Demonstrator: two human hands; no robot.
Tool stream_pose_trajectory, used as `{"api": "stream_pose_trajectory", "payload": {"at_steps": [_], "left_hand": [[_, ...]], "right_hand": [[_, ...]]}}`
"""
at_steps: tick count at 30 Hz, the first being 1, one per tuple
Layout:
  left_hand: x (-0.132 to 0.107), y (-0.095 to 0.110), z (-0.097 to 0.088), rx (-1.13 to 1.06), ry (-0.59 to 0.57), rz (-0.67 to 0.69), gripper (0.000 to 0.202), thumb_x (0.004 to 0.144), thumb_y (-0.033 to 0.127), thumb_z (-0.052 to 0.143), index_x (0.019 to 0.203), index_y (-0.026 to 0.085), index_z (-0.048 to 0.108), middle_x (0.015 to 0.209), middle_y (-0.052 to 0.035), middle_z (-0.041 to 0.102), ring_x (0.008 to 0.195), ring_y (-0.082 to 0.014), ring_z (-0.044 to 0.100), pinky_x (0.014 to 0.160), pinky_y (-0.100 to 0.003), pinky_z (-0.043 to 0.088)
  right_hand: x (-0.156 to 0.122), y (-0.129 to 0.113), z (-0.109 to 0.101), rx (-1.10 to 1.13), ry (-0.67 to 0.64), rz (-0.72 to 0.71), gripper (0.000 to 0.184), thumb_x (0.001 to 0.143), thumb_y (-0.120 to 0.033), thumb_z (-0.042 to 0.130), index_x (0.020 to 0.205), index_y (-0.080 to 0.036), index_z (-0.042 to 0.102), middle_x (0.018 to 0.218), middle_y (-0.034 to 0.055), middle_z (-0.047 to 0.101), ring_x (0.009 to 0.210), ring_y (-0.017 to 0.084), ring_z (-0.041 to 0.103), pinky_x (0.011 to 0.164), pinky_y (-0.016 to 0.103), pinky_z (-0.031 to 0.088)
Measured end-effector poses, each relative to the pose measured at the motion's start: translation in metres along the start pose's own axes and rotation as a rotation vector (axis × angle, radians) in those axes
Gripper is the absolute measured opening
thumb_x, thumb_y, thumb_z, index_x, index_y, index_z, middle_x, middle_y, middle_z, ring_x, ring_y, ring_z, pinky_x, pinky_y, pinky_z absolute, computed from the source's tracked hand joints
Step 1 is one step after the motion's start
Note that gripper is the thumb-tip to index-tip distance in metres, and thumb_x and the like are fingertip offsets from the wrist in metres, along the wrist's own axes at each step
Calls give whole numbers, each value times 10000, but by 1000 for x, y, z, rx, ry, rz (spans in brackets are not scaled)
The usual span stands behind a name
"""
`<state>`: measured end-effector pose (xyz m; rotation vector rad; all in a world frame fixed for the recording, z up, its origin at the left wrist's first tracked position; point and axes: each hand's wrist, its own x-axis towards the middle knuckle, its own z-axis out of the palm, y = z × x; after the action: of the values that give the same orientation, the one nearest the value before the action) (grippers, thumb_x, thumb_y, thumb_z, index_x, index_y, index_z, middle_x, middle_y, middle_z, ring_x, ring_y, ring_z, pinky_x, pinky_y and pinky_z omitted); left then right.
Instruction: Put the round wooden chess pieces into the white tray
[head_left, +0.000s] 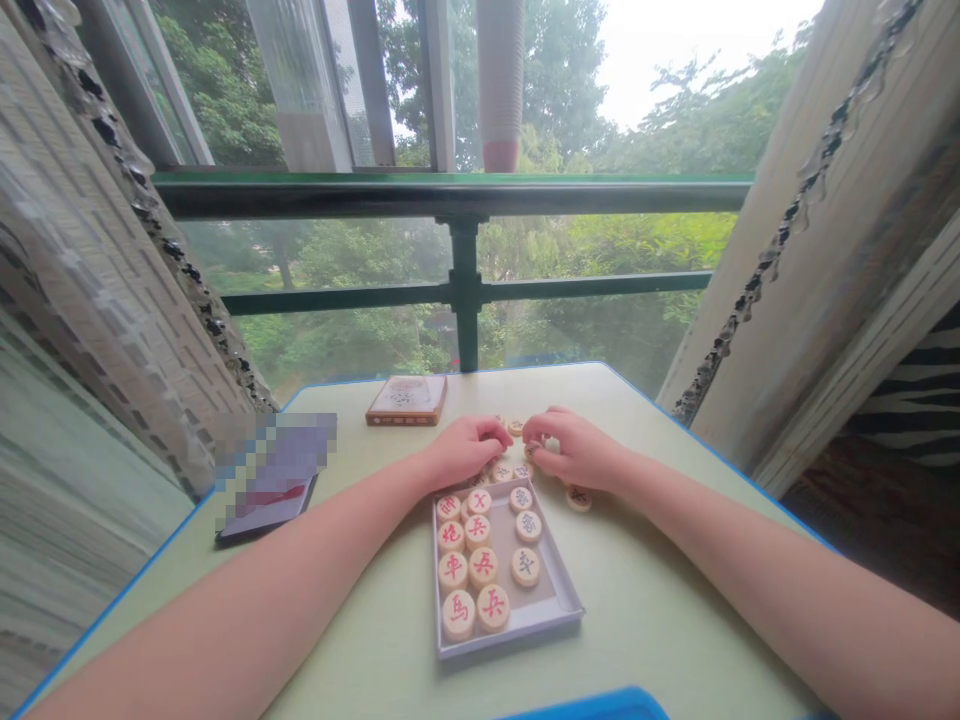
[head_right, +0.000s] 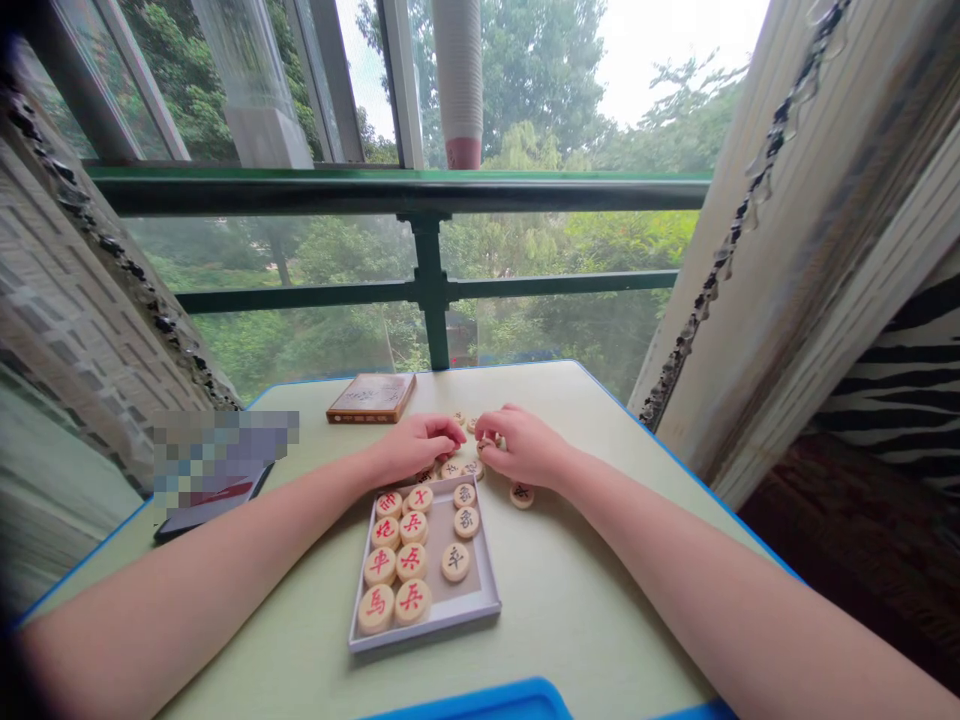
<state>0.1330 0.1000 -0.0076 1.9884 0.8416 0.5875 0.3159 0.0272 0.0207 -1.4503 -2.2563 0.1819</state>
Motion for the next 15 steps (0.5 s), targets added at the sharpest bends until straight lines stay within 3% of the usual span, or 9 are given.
{"api": "stream_pose_trajectory", "payload": {"at_steps": [7,15], "left_hand": [[-4,8,-1,242,-2,131,225,715,155,461,828,166,655,822,-17,653,768,-148,561,723,-240,421],[-5,10,-1,350,-13,210,239,720,138,466,851,161,664,842,-34,662,772,-154,572,712,-239,434]], "right_hand": [[0,1,0,-15,-3,2,135,731,-133,502,822,-187,586,780,27,619,815,181,511,741,302,414],[1,-2,0,-26,-38,26,138,742,-150,498,833,-182,597,760,32,608,761,171,532,706,285,411]]}}
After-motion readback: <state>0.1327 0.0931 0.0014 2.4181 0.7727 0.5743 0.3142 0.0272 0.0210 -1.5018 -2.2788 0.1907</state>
